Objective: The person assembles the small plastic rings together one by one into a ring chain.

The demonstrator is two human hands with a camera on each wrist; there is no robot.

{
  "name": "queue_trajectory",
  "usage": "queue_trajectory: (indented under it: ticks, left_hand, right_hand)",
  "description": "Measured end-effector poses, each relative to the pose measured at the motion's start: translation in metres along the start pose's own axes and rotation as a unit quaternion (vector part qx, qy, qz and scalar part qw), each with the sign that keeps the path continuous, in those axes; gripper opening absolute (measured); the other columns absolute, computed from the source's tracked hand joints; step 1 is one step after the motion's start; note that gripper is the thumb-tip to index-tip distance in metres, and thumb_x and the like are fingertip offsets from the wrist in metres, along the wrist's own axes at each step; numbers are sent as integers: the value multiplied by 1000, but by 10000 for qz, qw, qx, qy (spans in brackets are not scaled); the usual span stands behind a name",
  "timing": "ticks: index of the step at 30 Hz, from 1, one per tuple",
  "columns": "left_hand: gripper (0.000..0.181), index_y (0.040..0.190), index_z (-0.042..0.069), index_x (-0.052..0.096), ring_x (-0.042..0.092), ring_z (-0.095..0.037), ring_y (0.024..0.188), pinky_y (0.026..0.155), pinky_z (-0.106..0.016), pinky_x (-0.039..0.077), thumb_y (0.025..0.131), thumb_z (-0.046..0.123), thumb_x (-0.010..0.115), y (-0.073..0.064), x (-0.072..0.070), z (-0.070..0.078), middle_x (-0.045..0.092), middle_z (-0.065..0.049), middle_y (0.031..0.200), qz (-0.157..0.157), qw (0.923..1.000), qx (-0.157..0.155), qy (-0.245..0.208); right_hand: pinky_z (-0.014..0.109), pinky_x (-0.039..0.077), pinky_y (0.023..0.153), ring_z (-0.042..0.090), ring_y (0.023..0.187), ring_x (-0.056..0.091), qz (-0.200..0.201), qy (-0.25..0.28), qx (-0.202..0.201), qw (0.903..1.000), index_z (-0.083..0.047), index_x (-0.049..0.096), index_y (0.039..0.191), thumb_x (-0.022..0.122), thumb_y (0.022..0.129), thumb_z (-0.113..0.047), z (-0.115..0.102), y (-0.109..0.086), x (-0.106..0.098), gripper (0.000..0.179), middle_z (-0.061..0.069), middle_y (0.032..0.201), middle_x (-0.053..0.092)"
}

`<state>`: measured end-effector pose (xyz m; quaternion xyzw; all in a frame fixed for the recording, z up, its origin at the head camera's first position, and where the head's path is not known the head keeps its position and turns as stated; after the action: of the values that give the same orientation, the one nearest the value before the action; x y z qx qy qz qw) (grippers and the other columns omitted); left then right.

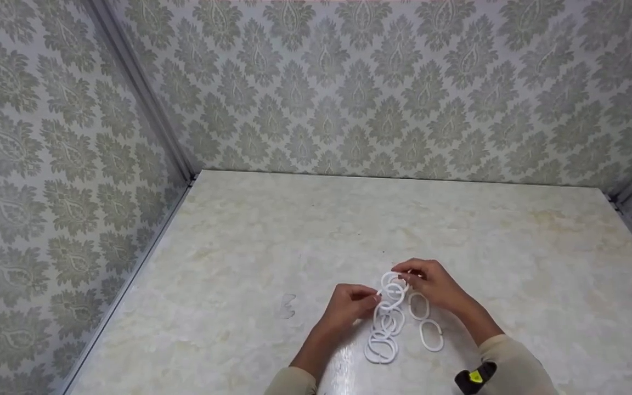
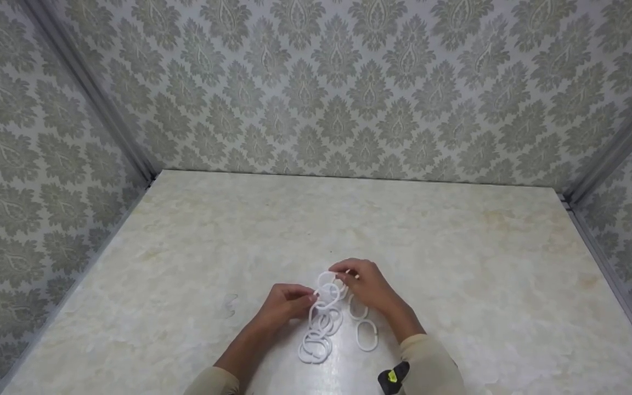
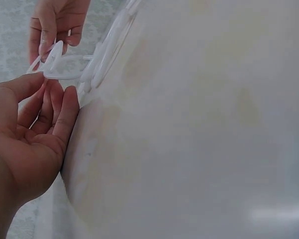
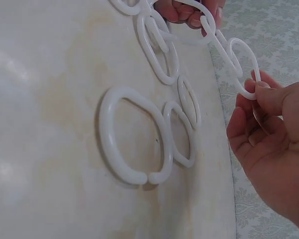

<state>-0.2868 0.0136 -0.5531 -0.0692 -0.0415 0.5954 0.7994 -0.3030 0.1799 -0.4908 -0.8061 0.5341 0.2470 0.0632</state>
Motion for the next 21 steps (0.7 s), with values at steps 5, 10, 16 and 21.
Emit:
queue_trajectory:
  ticks: [5,10,16,21]
  left_hand:
    - [18,106,-3,76,65,-8,75,69,-21,55,92,8,71,0,1,-1,75,-6,90,42,10000,14,-57]
    - [17,105,-2,76,64,-9,78,71,-21,54,92,6,70,-1,2,2,75,-8,92,141,9998,85,89]
    - [13,101,0,74,59,-8,73,67,-20,51,90,4,70,-7,0,11,71,-8,89,364,9963,491,607]
    - [7,82,6,68,50,-3,65,62,-18,43,83,6,75,-21,0,19,59,5,72,-85,9791,818,1860]
  right_hand:
    - [17,51,73,3,85,63,244,113,97,9996,6,70,117,62,99,-5,-1,-1,-8,23,30,110,70]
    - [20,52,67,2,76,60,676,131,120,9976,9,69,114,64,97,-4,0,-4,-20,22,17,98,72]
    - [22,54,67,7,73,63,1154,217,305,9926,7,71,112,67,95,-2,2,-10,-34,20,5,91,70]
    - [20,54,67,5,73,64,1411,323,422,9886,7,72,113,68,94,-1,7,-15,-43,20,-4,90,69]
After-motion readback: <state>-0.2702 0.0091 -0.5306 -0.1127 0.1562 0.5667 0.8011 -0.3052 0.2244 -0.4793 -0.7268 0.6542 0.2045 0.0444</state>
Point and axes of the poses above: each hand's wrist, its own y-axis towards the middle knuckle, its own x-axis out of the palm, z = x × y, the point moved 9 cm from there along y, towards the middle knuckle
